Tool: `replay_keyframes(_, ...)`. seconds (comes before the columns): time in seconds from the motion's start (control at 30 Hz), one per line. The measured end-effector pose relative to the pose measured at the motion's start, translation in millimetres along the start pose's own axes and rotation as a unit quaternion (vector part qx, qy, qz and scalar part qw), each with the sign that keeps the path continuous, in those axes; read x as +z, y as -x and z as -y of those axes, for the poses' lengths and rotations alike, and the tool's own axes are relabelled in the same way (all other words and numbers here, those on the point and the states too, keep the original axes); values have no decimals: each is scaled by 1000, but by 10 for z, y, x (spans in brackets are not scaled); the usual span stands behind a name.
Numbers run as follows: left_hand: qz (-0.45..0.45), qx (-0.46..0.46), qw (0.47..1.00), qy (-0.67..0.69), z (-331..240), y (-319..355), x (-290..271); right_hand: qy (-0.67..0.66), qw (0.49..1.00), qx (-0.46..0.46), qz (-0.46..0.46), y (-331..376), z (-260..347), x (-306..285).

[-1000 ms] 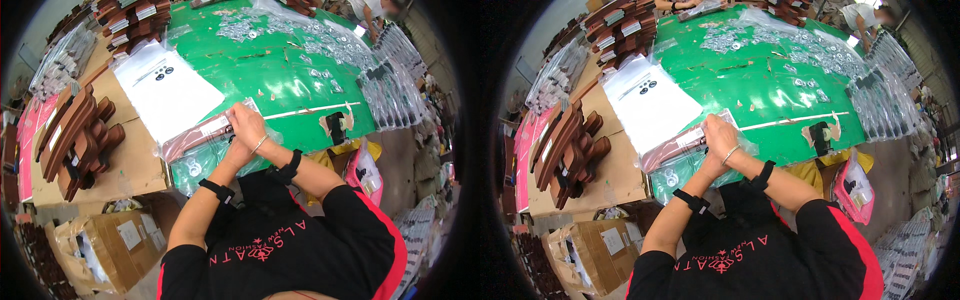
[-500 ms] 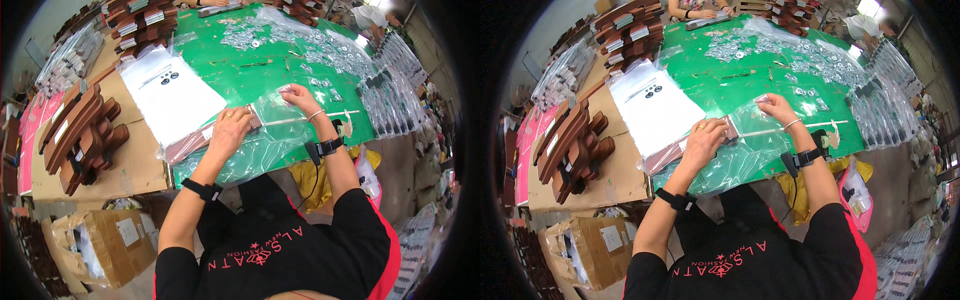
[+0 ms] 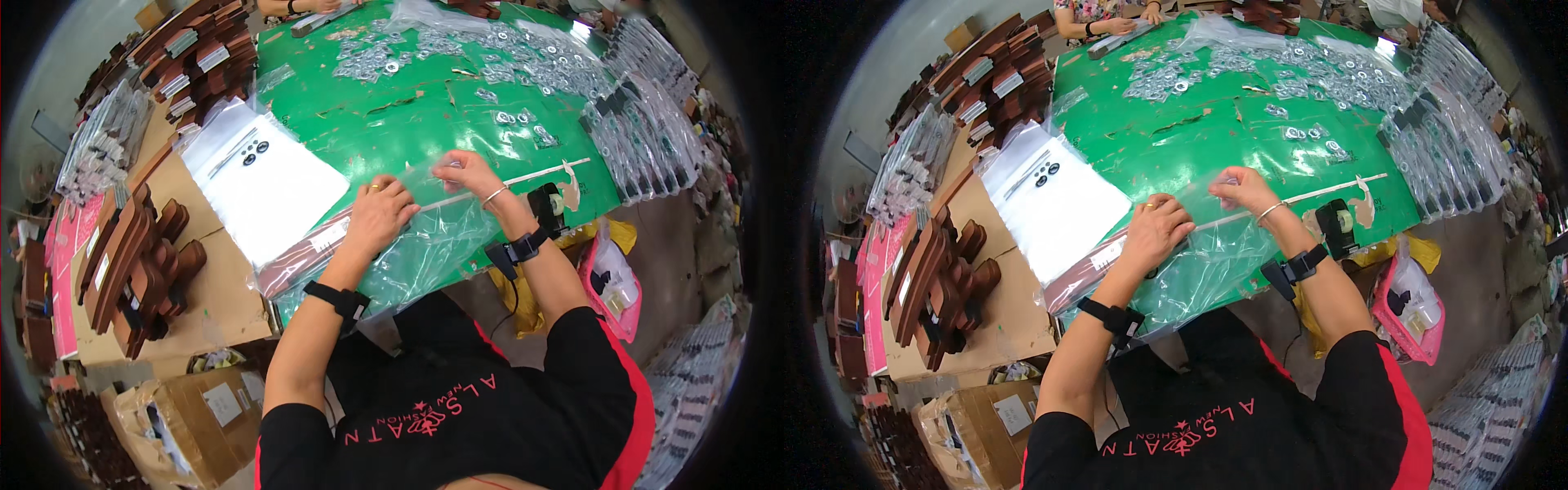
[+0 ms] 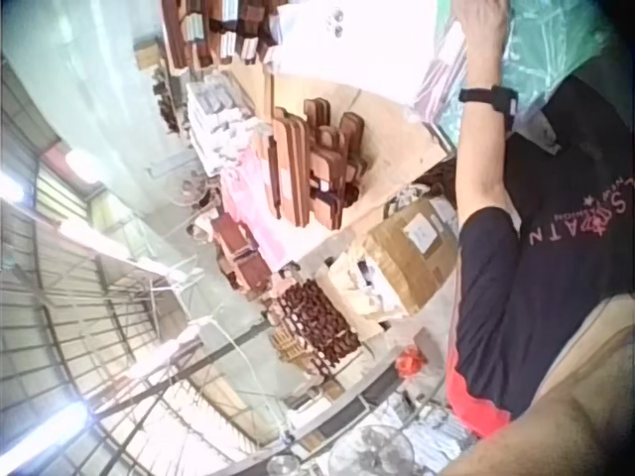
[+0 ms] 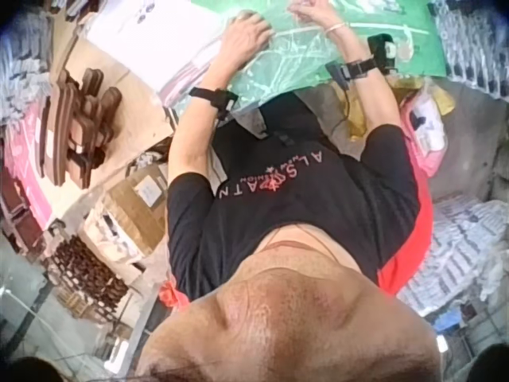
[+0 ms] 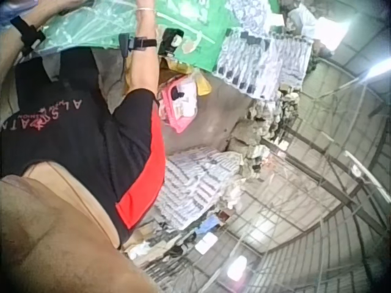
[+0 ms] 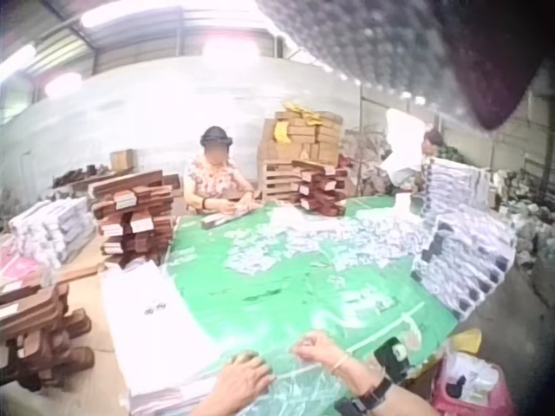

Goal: The recorder is placing wooden furniture arms into plastic sleeves and sealing them with tape at a workbench.

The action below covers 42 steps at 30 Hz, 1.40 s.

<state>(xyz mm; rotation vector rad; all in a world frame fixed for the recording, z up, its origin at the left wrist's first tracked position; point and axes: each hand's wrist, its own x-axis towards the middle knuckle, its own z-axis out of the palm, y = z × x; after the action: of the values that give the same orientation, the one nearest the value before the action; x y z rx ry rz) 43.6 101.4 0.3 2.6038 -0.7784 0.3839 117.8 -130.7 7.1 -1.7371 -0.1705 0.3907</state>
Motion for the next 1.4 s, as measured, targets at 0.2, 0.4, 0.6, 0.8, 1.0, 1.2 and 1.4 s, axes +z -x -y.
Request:
replay_keyframes(0.2,-163,-81,974,131,99,156,-172,13,999,-36,-6,101,199,100)
replay_keyframes(0.4,-145,-196,964,109,134,370,-140,45,995,-82,24,126,358,461)
replay_keyframes(0.6,-225,-253,901,271,117,405,-101,255,955,-153,-24,228,348,1195)
replay_keyframes(0.8,-285,-191,883,319,190,463,-92,414,857,-250,-180,369,100,1886)
replay_keyframes(1.0,-248,-152,890,351,244,462,-135,455,828,-266,-191,514,42,2009)
replay_keyframes(1.2,-89,-153,964,196,222,465,-290,370,857,-307,-187,742,134,1900)
replay_keyframes(1.4,-140,-175,941,253,239,568,-215,424,793,-399,-177,1838,157,942)
